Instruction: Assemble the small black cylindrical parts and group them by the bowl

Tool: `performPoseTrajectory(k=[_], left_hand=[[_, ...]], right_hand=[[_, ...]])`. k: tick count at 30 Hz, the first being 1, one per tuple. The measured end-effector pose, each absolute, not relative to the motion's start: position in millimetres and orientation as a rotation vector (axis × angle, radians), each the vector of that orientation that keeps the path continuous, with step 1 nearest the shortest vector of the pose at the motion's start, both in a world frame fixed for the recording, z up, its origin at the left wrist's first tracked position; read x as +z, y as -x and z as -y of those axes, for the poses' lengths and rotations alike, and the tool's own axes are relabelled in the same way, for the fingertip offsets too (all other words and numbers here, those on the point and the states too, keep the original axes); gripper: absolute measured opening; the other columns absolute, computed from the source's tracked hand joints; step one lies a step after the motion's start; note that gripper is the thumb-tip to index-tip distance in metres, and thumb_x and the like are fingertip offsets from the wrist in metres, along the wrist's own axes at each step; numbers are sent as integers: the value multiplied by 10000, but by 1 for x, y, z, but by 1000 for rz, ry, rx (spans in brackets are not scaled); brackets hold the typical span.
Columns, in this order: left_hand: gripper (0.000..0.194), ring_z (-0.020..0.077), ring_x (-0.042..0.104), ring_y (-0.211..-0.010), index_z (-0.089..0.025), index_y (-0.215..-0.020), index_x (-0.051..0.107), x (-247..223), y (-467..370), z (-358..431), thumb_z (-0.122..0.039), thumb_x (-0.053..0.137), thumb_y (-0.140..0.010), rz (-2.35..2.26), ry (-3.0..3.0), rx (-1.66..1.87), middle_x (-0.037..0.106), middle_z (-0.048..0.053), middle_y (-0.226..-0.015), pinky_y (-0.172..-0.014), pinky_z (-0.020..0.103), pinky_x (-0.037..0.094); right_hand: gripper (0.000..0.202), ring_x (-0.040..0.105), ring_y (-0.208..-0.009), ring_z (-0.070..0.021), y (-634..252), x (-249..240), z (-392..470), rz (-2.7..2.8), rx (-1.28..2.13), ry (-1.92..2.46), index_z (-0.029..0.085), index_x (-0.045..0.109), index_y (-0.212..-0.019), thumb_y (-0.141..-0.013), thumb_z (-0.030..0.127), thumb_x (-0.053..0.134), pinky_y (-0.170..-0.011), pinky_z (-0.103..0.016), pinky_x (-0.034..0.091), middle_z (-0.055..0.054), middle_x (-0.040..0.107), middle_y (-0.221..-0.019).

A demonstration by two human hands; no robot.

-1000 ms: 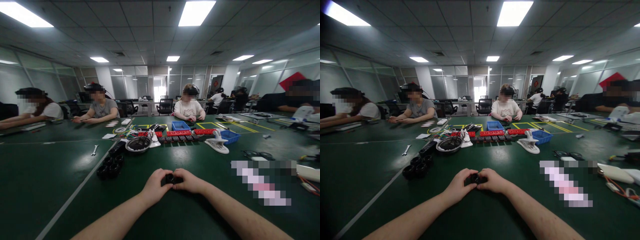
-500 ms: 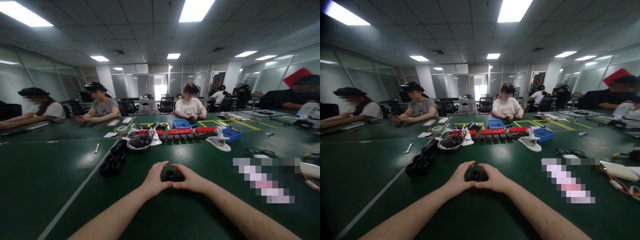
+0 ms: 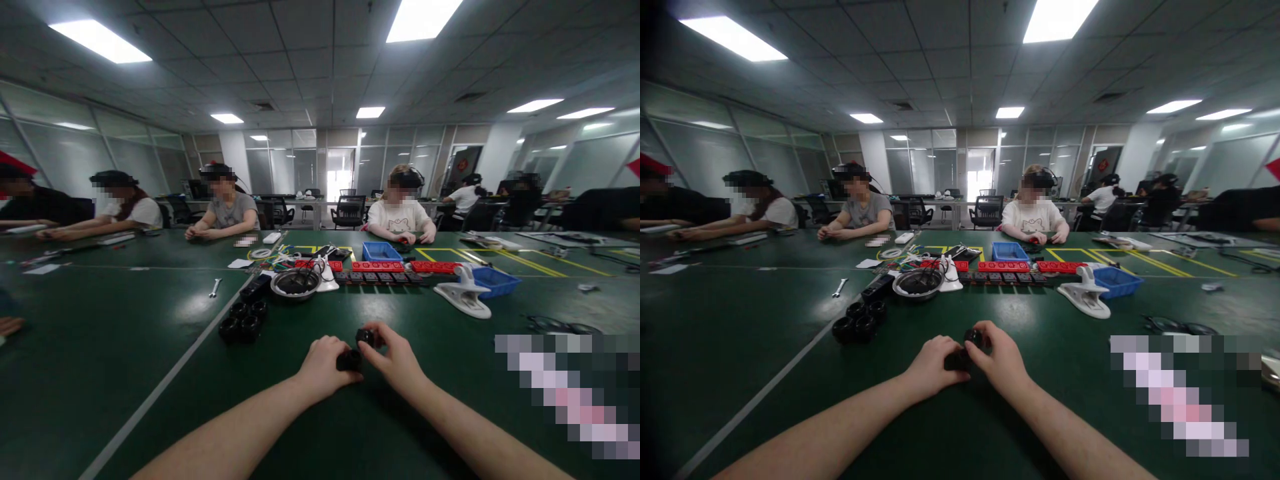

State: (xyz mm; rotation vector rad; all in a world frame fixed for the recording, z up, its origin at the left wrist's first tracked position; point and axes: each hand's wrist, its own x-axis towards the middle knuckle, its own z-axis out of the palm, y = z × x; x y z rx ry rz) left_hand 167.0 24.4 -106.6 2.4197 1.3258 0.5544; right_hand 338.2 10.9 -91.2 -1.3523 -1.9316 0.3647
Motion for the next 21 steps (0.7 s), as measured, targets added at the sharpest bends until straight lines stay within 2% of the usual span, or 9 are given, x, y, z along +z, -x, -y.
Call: performPoseTrajectory(k=[2, 5, 7, 10, 12, 16, 21], left_hand=[[387, 214, 502, -836, -215, -891, 594, -105, -167, -25, -490, 646, -623, -1317, -2419, 564, 570, 23, -864, -712, 299, 366], [361, 210, 513, -809, -219, -870, 598, -98, -163, -26, -467, 658, -615, -1355, -2428, 539, 571, 18, -829, -690, 290, 367], [348, 201, 521, -764, -225, -862, 597, -92, -155, -25, -460, 657, -613, -1412, -2391, 463, 566, 12, -802, -630, 269, 366], [337, 184, 524, -689, -249, -887, 587, -84, -129, -15, -458, 638, -627, -1505, -2262, 338, 558, -1, -764, -536, 239, 343], [320, 187, 526, -704, -257, -893, 586, -81, -104, -4, -451, 624, -642, -1565, -2204, 327, 555, -4, -774, -545, 241, 349], [333, 193, 529, -795, -231, -911, 585, -83, -43, 19, -459, 591, -669, -1763, -2085, 430, 551, 9, -870, -648, 264, 375], [397, 205, 538, -754, -186, -916, 566, -88, 13, 21, -513, 523, -695, -1973, -1977, 416, 556, 33, -834, -602, 263, 370]], right_hand=[[288, 538, -687, -168, -344, -97, -15, 1899, 409, 1355, 186, 493, -1025, -777, 323, 447, -635, -280, 428, -21, 586, -765], [352, 547, -835, -195, -351, -104, -22, 1970, 338, 1346, 193, 466, -1117, -786, 304, 423, -749, -318, 420, -51, 598, -914], [340, 542, -880, -211, -353, -108, -26, 2015, 276, 1371, 176, 492, -1075, -758, 294, 454, -793, -341, 405, -69, 596, -955], [286, 569, -798, -213, -353, -112, -29, 2013, 288, 1473, 152, 494, -971, -716, 282, 492, -739, -337, 427, -78, 602, -886], [286, 579, -793, -214, -353, -114, -29, 2006, 325, 1516, 153, 472, -967, -709, 274, 498, -724, -332, 433, -84, 601, -899], [473, 553, -949, -218, -352, -115, -29, 2062, 405, 1497, 143, 395, -1158, -713, 249, 518, -827, -336, 403, -99, 594, -1019], [412, 549, -950, -227, -351, -111, -27, 2179, 381, 1553, 152, 500, -1121, -733, 288, 528, -844, -348, 398, -103, 587, -1045]])
